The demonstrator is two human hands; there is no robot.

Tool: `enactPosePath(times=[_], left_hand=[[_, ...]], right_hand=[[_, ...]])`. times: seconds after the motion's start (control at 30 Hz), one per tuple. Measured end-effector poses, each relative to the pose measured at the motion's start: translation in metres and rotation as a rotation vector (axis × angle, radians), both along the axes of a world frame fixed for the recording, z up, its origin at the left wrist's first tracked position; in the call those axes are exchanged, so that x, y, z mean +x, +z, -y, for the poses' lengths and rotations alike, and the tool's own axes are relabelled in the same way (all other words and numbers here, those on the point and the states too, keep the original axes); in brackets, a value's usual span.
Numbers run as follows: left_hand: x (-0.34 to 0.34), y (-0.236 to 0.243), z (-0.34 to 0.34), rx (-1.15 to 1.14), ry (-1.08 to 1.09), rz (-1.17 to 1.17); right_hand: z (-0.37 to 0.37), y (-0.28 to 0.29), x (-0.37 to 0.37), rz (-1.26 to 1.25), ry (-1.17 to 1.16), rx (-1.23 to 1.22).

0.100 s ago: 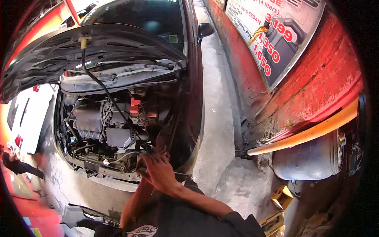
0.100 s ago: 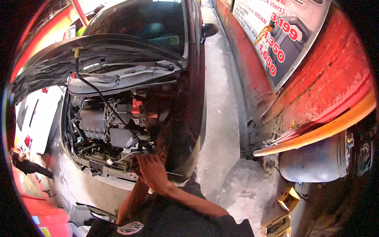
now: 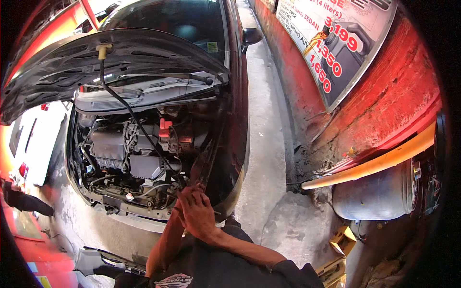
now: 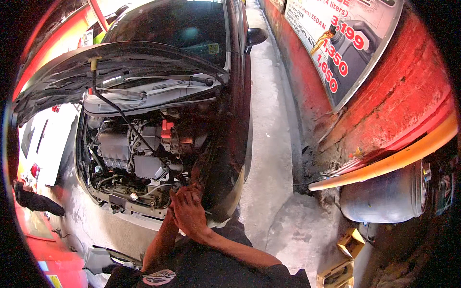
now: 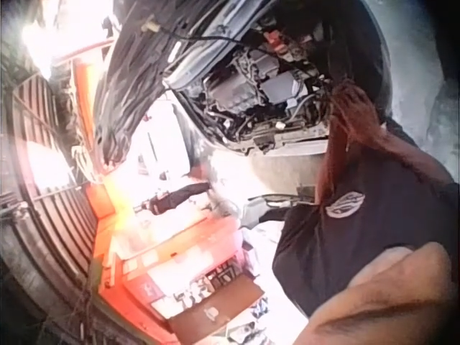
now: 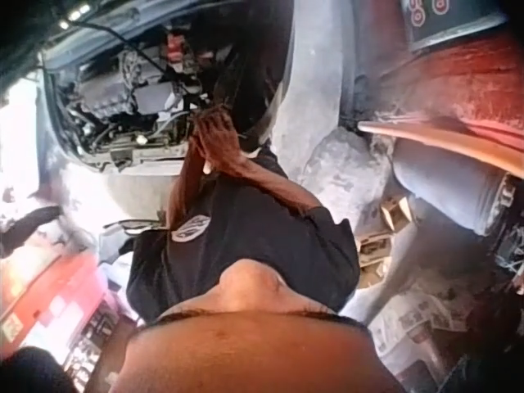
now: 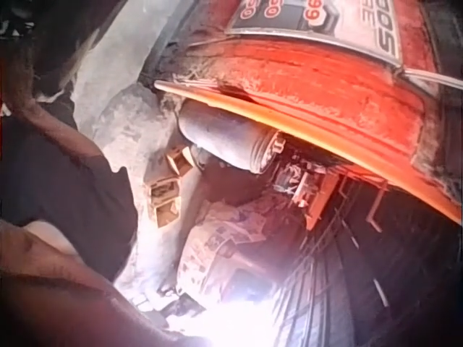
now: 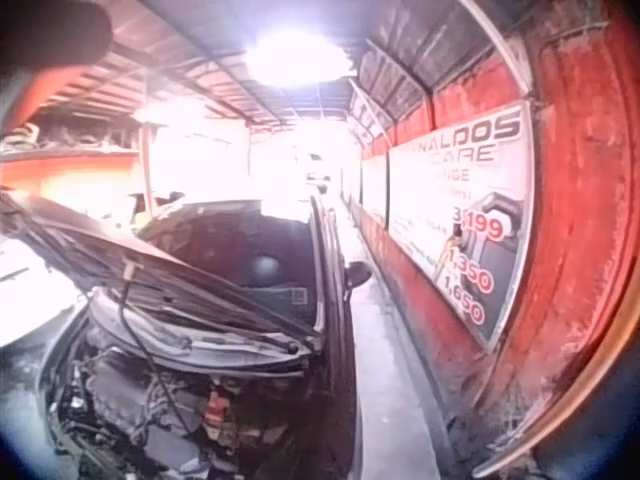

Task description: Repairing and securing the front headlight and bumper trim of a vehicle using hand tools.

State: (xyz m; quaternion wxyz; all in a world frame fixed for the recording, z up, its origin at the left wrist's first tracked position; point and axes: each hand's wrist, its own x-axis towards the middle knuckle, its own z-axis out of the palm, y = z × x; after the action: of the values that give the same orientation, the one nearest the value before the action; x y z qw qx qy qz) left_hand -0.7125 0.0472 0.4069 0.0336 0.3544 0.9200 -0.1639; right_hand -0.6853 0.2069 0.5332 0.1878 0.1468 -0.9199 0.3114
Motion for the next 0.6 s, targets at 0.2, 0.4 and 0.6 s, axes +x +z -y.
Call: enactPosePath(times=[0.2, 0.4, 0.6], left_hand=[[-0.032, 0.03, -0.03, 0.626, 0.167, 0.49], [-0.06, 0.059, 0.004, 1.268, 0.636, 0.95], [-0.085, 0.113, -0.014, 1.682, 0.387, 1.224]], right_hand=[[0.003, -0.067, -0.033, -0.264, 0.162, 0.188], [-0.016, -0.063, -0.064, -0.418, 0.734, 0.174], [-0.018, -0.056, -0.06, -0.305, 0.622, -0.079]])
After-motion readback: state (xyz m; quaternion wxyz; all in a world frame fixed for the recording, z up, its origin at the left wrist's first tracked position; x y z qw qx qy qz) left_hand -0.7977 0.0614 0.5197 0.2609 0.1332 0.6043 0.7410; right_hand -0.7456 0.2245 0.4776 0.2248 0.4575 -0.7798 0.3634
